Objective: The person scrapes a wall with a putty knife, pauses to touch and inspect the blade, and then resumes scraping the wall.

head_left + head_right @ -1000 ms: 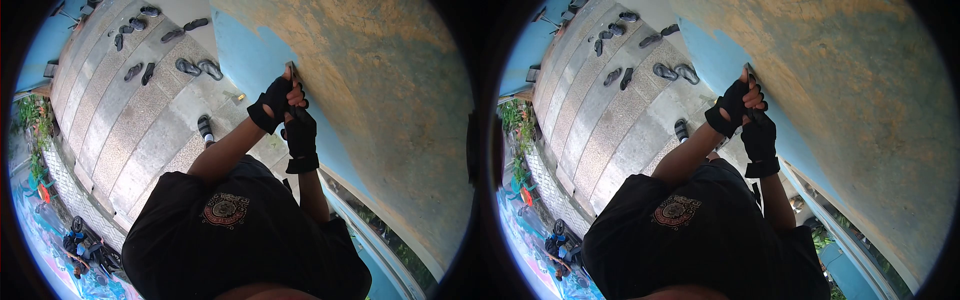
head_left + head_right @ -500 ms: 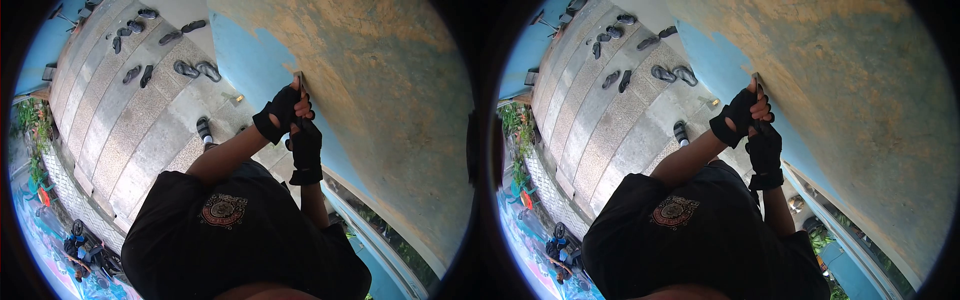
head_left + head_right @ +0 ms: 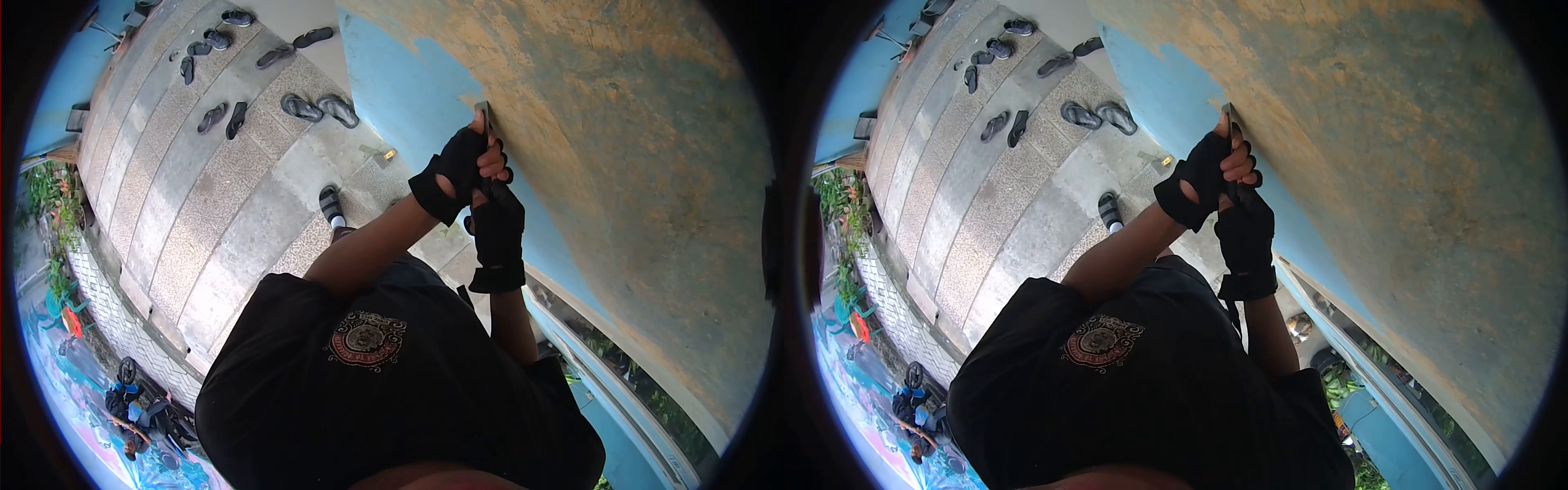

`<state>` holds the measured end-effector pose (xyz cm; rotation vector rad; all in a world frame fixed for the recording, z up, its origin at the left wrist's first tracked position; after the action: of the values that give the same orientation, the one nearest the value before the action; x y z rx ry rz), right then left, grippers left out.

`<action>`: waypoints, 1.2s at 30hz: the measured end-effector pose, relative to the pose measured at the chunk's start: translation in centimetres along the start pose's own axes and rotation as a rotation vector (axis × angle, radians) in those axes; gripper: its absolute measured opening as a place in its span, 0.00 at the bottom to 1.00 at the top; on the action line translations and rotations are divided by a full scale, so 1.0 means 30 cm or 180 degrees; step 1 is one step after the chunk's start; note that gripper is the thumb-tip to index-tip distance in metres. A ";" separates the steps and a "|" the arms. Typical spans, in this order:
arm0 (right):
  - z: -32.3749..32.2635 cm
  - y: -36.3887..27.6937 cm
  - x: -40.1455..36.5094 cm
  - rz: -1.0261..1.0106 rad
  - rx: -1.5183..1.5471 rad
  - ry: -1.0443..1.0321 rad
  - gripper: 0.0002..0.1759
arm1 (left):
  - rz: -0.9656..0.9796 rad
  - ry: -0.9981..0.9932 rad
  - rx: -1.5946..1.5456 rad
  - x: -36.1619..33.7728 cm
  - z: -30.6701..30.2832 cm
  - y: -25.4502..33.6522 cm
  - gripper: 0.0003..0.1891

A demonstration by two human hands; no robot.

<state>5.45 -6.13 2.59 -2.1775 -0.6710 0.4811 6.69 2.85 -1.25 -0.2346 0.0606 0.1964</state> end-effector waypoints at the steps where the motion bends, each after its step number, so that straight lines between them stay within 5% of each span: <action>1: -0.013 -0.009 -0.013 -0.0007 -0.0001 0.0007 0.04 | -0.0003 -0.0009 0.0004 -0.003 -0.003 -0.013 0.26; 3: -0.001 0.025 -0.027 0.0751 0.0473 -0.0272 0.07 | -0.0145 -0.0139 0.0117 0.002 -0.005 -0.022 0.25; 9: -0.008 -0.003 -0.010 0.0353 -0.0098 -0.0135 0.06 | 0.0053 -0.0036 -0.0005 -0.001 0.003 0.000 0.26; 11: -0.005 0.014 -0.037 0.1073 0.0613 -0.0321 0.06 | -0.0188 -0.0101 0.0182 0.005 -0.005 -0.022 0.27; 15: 0.004 0.004 -0.002 0.0374 0.0023 -0.0154 0.05 | -0.0031 -0.0198 -0.0075 0.017 0.003 0.011 0.26; 18: -0.022 0.008 -0.059 0.1063 0.0649 -0.0294 0.05 | -0.0157 -0.0012 0.0004 -0.011 0.009 -0.045 0.27; 22: 0.006 -0.002 0.019 0.0358 0.0213 -0.0129 0.05 | 0.0008 0.0046 0.0010 0.017 0.008 0.015 0.26; 34: 0.006 -0.037 0.011 0.0211 0.0314 -0.0132 0.02 | -0.0011 -0.0188 -0.0194 0.012 0.025 0.003 0.26; 36: -0.034 -0.033 -0.040 0.0664 0.0487 0.0068 0.02 | -0.0308 -0.0148 0.0074 0.001 0.044 -0.043 0.25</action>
<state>4.75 -6.90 4.13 -2.1133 -0.3833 0.5969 7.04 1.93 0.31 -0.2092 0.0053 0.1047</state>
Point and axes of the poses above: each hand's wrist, its own x-axis towards the middle knuckle, its own z-axis out of the palm, y = z × x, the point moved 8 cm from there along x, towards the middle knuckle, and after that the axes turned 12 degrees about -x, right-handed, at the moved point
